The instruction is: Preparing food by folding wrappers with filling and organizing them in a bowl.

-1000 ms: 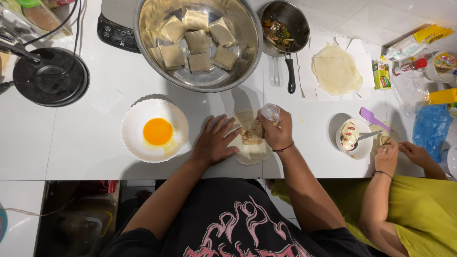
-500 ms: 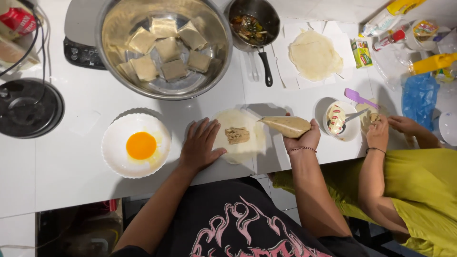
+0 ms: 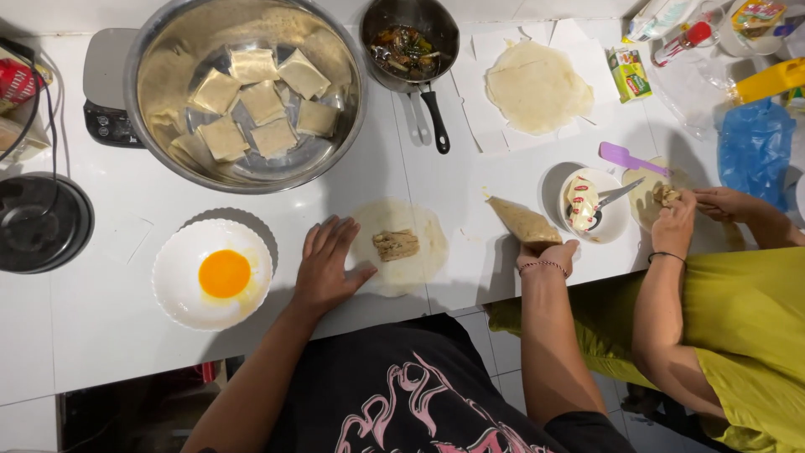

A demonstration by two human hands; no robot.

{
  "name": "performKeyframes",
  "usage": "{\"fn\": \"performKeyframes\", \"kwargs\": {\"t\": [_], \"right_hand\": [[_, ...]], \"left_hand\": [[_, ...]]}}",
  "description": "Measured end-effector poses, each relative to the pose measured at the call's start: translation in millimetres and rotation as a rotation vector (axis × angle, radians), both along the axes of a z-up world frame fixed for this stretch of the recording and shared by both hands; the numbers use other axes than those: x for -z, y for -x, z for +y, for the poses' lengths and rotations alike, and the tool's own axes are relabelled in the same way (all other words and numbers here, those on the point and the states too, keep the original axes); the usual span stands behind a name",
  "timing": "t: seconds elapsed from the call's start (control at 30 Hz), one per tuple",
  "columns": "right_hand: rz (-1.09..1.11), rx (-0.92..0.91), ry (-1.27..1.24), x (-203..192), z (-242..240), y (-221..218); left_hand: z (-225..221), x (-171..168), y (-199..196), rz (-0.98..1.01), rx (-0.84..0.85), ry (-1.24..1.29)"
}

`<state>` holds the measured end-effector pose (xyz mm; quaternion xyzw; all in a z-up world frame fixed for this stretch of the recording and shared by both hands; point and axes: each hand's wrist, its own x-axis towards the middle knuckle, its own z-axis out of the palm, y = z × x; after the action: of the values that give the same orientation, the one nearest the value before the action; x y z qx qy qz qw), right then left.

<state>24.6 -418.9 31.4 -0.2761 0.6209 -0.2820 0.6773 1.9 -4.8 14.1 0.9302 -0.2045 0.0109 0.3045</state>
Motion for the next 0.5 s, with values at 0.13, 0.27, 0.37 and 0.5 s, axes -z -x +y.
{"fn": "performKeyframes", "kwargs": {"t": [0.13,0.27,0.37,0.5], "right_hand": [[0.198,-0.124,0.142,-45,50,36],[0.306,-0.416,0.743,-43,97,56],[-0.042,-0.998,1.381,-21,119,13],[-0.046,-1.947,1.723,-15,139,-61]], "left_hand": [[-3,-2,-5,0.060,-0.088,0.040],[-12,1,-22,-0.046,-0.297,-0.033],[-20,-13,-40,-0.063,-0.316,-0.028],[-36,46,-72,0.043,-0.238,-0.049]]}}
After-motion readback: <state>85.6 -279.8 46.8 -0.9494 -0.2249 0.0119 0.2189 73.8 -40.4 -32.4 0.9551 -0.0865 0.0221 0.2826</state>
